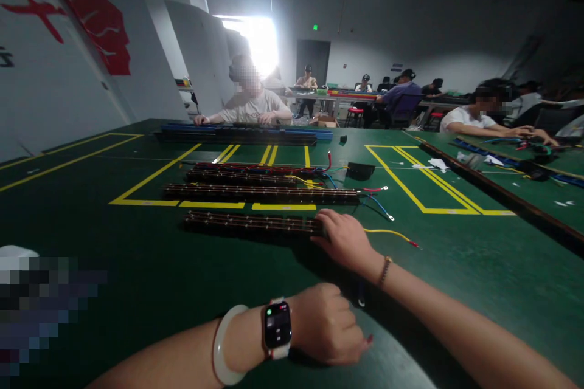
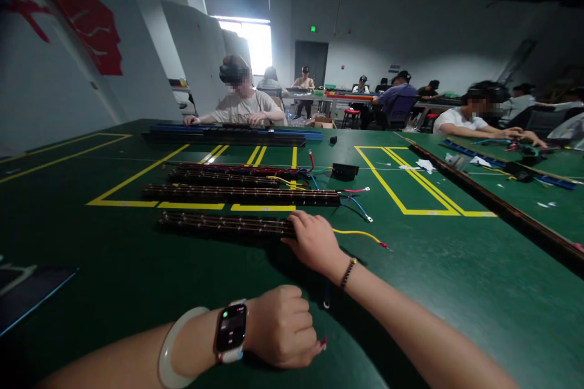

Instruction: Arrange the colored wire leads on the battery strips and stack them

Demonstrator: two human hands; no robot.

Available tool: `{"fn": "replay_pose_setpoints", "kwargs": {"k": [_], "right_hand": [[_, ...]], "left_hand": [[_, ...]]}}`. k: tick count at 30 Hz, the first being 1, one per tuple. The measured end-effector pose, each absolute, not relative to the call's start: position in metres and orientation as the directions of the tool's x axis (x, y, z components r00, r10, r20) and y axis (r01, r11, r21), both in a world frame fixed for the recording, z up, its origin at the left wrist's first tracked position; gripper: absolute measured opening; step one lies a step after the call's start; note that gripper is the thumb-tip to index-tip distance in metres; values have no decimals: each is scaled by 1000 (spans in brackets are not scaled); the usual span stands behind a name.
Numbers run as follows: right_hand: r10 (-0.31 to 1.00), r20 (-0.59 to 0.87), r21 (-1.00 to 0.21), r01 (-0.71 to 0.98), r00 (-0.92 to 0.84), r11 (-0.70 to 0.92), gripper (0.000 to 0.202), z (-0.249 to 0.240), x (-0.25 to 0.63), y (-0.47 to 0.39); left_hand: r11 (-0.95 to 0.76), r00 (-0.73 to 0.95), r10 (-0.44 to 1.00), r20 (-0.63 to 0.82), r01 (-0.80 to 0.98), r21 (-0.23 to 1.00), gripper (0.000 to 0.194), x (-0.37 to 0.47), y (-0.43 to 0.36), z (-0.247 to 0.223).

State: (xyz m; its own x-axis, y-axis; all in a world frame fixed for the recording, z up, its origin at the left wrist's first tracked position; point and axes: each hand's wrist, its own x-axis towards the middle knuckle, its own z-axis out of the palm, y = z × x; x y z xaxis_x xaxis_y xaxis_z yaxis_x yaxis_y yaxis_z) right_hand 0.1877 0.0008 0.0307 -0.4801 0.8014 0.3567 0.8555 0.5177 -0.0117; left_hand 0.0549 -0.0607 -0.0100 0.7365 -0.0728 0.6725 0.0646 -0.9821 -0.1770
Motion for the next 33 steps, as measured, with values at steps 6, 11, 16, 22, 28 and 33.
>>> {"fn": "replay_pose_setpoints", "kwargs": {"k": [6,11,16,22,28,33], "right_hand": [[774,334,-114,792,-538,600,37,10,136,30],[700,421,-135,724,-576,677,50,12,132,37],[783,412,-222,783,-465,581,62,19,177,21],[918,178,-265,881,-355,392,50,8,210,16],[908,20,-378,838,-418,394,23,13,214,29],[916,-42,-484,811,-398,330,11,18,214,28]], "left_hand": [[-987,783,-39,621,67,-146,31,55,-59,-13],[-988,789,103,605,154,-32,34,54,-55,-11],[-868,701,490,518,333,369,38,52,-46,-5],[-261,543,839,46,326,909,50,51,-34,5],[214,451,867,-209,40,976,48,52,-18,-1],[284,507,829,-237,-15,959,48,51,-12,-6]]}}
